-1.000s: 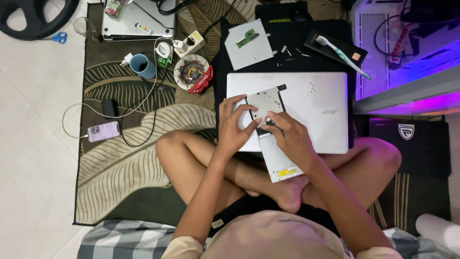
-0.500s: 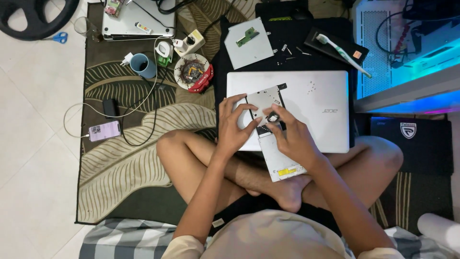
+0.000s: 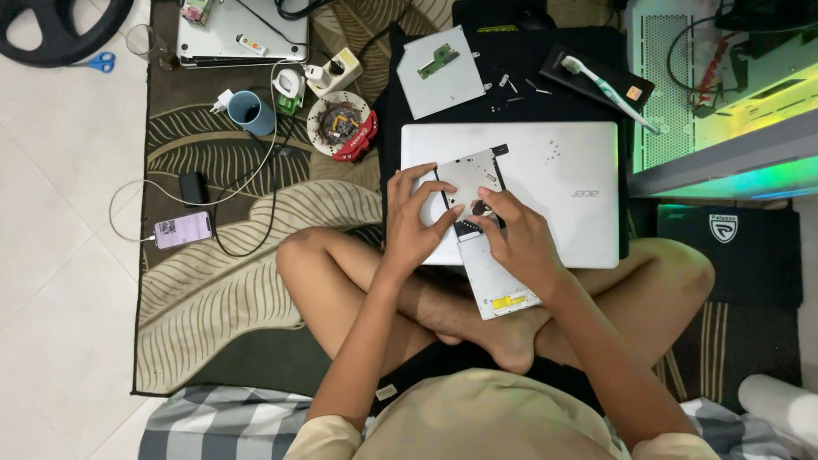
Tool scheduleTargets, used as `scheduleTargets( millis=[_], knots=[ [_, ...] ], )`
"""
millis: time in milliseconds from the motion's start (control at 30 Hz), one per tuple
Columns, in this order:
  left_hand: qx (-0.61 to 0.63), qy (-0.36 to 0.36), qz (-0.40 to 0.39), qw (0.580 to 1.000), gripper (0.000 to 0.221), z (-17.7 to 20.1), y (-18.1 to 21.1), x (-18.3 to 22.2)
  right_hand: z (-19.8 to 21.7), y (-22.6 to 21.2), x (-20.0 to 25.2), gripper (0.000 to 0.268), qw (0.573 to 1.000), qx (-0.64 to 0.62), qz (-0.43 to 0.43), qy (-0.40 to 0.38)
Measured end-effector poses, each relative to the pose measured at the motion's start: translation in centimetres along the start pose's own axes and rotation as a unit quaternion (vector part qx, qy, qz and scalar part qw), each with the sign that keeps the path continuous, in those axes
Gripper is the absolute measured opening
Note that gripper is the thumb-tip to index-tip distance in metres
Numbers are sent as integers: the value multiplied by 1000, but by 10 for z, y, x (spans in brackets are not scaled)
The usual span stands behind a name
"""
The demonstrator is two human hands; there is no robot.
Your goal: Removing small screws from a laptop component using a precision screwdriver while sitting on the floor.
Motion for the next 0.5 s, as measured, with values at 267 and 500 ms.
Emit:
scheduleTargets(
  millis=[267,500],
  knots=[
    [3,-5,5,1000,25,-1,-1,0,0,-1,0,55,1000,14,-10,-3],
    [-6,-4,3,1000,26,-1,-1,1,3,-14,-9,55,1000,1,-6,1]
  ],
)
Point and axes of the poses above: each hand's wrist, its own x-axis away from the middle knuckle, its own z-axis out of the back of the hand, y = z × x, the point moved 7 cm from there along -x, towards the middle knuckle, and after that the axes turned 15 degrees about -x, right-handed, at the moved point
